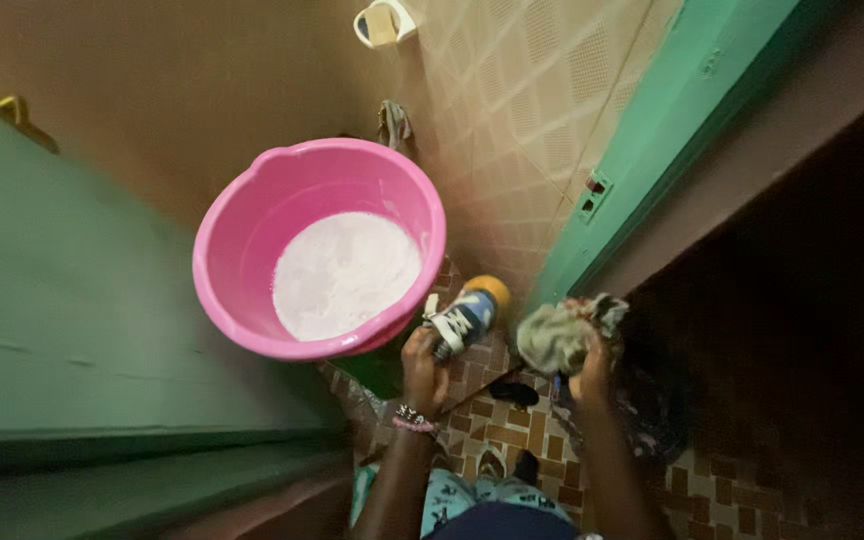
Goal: The person scrubs a black shoe with a cloth in a pink basin of soapy water, then scrubs a tan shoe, and finally scrubs a blue and orange sneaker. The person repeatedly dips the cloth into the soapy water to clean each shoe.
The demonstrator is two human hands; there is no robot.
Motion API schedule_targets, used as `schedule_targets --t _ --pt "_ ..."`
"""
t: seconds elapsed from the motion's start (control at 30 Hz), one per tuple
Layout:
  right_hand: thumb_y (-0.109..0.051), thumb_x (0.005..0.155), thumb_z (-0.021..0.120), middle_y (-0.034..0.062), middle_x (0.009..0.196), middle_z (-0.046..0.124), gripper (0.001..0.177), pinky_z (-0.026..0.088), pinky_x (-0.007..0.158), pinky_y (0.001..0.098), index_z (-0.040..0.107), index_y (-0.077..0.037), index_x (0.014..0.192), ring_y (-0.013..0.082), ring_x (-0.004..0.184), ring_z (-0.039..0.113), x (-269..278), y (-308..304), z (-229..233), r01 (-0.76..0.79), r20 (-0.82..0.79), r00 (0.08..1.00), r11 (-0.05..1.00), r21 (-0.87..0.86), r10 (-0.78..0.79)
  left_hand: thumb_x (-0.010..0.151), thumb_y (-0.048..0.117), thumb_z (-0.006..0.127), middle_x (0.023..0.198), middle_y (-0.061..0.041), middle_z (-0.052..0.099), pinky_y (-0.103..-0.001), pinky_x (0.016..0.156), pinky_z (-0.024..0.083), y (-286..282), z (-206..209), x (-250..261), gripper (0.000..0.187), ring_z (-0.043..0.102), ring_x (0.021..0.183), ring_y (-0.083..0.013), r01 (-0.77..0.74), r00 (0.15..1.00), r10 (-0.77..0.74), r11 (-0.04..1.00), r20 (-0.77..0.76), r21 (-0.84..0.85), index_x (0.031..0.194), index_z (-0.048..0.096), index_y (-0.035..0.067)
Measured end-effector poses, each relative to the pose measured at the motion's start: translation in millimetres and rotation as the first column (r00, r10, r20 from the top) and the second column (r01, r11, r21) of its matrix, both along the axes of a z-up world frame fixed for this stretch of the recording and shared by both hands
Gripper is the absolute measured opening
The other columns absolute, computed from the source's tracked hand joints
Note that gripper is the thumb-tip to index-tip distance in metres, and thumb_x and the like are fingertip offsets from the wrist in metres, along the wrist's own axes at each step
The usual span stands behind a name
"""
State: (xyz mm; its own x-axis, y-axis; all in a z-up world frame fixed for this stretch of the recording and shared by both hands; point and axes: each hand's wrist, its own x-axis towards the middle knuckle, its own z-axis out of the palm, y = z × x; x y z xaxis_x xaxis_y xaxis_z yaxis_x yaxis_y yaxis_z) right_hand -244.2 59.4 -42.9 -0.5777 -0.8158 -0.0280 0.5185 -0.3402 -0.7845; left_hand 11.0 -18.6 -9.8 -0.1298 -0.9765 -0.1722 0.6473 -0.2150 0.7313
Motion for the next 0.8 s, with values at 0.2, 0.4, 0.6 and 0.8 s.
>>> schedule_targets --t 0.2,0.4,0.6,0.8 --pt "-0.032 0.099 0.053 0.0032 0.138 0.063 0.048 0.045 0.106 0.0374 0.059 -0.007 0.139 0.0180 0.125 0.059 12 -21 13 -0.130 0.194 0.970 0.986 -0.100 0.147 0.098 0.009 0.055 0.121 -0.017 0.067 -0.042 0.104 0.050 23 44 -16 0.028 0.064 0.111 -0.0275 0.134 0.897 -0.114 0.991 -0.426 0.016 0.121 0.061 -0.006" --pt "-0.029 0.105 0.061 0.0067 0.137 0.058 0.046 0.042 0.109 0.0387 0.053 -0.004 0.143 0.0205 0.126 0.054 51 -43 11 -0.002 -0.135 0.990 0.977 -0.216 -0.027 0.093 0.005 0.047 0.125 -0.013 0.068 -0.040 0.110 0.048 39 88 -13 0.032 0.062 0.119 -0.0231 0.396 0.766 -0.389 0.913 -0.512 -0.100 0.121 0.059 -0.003" --pt "-0.030 0.100 0.056 0.0107 0.136 0.060 0.049 0.047 0.103 0.0417 0.050 -0.008 0.144 0.0245 0.123 0.058 102 -30 122 -0.265 -0.065 0.963 0.963 -0.045 0.262 0.114 0.017 0.047 0.104 -0.003 0.061 -0.032 0.086 0.052 -6 63 -4 0.017 0.059 0.097 -0.0144 0.391 0.576 -0.551 0.834 -0.604 -0.389 0.124 0.056 0.006" --pt "-0.023 0.090 0.066 0.0143 0.147 0.053 0.071 0.043 0.110 0.0480 0.038 -0.012 0.154 0.0289 0.131 0.054 123 -34 167 -0.433 0.059 0.890 0.880 -0.196 0.452 0.102 0.027 0.053 0.100 -0.007 0.061 -0.036 0.084 0.052 -50 84 32 0.027 0.060 0.091 -0.0175 0.249 0.622 -0.425 0.904 -0.657 -0.348 0.114 0.060 0.004"
